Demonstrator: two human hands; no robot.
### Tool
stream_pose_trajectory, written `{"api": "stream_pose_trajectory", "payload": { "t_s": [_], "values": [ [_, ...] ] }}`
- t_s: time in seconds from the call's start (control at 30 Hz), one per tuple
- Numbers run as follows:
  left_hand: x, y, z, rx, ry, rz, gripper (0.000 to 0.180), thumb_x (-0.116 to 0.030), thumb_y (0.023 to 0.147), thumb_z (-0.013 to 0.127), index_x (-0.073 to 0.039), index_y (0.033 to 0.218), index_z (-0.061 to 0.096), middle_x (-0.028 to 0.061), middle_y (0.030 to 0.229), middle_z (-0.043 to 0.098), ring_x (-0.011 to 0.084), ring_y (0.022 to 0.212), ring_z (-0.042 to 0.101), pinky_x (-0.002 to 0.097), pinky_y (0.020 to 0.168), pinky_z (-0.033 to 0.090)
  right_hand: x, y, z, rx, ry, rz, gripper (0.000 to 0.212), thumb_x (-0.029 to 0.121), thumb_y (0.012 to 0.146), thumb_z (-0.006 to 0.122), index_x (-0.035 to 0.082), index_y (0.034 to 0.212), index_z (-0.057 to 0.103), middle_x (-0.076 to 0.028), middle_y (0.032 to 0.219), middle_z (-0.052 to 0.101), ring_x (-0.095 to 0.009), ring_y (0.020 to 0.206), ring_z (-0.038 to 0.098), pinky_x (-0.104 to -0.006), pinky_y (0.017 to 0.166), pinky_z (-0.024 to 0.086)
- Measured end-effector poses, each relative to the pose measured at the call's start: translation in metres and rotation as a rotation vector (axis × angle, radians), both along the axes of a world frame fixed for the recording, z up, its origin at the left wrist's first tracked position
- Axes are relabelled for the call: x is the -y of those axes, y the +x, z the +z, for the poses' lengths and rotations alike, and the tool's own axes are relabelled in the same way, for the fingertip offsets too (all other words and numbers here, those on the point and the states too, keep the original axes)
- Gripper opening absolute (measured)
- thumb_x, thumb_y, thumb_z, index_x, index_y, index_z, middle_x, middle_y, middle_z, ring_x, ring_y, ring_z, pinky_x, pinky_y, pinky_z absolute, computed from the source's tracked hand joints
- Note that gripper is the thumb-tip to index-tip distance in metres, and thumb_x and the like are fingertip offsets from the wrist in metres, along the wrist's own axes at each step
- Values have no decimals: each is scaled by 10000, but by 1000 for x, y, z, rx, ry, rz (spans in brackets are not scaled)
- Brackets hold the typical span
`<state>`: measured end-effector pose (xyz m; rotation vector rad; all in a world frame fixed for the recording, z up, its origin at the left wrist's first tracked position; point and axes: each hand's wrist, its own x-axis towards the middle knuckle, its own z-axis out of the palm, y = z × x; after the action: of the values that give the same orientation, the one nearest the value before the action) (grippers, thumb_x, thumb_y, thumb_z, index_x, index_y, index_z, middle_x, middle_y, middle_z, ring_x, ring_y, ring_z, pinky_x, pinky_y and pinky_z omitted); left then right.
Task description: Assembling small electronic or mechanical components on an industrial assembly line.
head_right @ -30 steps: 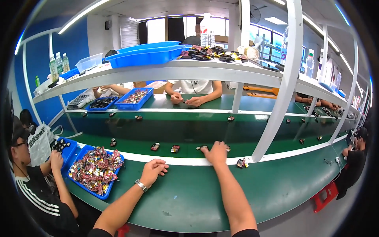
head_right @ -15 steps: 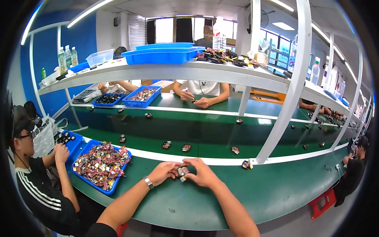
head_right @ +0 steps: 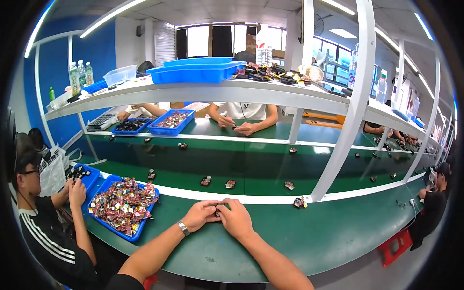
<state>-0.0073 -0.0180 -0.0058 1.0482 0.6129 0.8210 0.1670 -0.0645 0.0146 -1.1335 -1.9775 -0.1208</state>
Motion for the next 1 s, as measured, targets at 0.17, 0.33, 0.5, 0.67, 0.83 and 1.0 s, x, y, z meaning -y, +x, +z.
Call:
{"api": "stream_pose_trajectory", "payload": {
  "t_s": [0.17,0.33,0.5,0.67,0.83,1.0],
  "values": [
    [3,3,2,-51,31,28,309,-65,975,496,20,1272,491,130,1183,604,203,1061,627,364,940,544,-6,5,0,-9,-54,76,158,44,746,696,68,885,625,-78,1067,578,-287,1002,564,-378,822,507],
    [3,5,1,-71,47,19,303,-48,970,503,7,1268,490,125,1116,636,204,1043,638,365,930,553,-13,21,-2,-26,-161,206,151,27,738,730,57,835,620,-96,1151,541,-291,1058,535,-358,856,512],
    [1,6,-2,-83,70,14,287,-43,979,489,-5,1263,486,126,1129,632,203,1048,636,363,930,553,-8,22,1,-26,-205,169,106,74,778,703,78,881,677,-66,1148,560,-286,1080,537,-367,864,507],
    [3,1,3,-26,63,-56,319,-12,959,502,-4,1277,476,128,1211,593,200,1096,609,357,945,544,-7,21,1,-88,-213,157,120,97,779,705,83,899,704,-55,1145,580,-266,1086,541,-364,867,506],
    [3,1,3,10,133,-128,346,1,945,524,0,1285,460,117,1218,589,210,1113,600,382,977,525,-1,21,5,-111,-208,135,117,117,780,703,74,889,700,-57,1158,585,-264,1096,540,-363,885,497],
    [2,0,1,-57,49,-115,323,-18,960,510,3,1277,457,125,1192,603,210,1104,605,391,963,533,-2,23,5,-72,-243,254,102,111,788,691,64,879,690,-77,1176,582,-275,1143,512,-367,917,476]
  ]
}}
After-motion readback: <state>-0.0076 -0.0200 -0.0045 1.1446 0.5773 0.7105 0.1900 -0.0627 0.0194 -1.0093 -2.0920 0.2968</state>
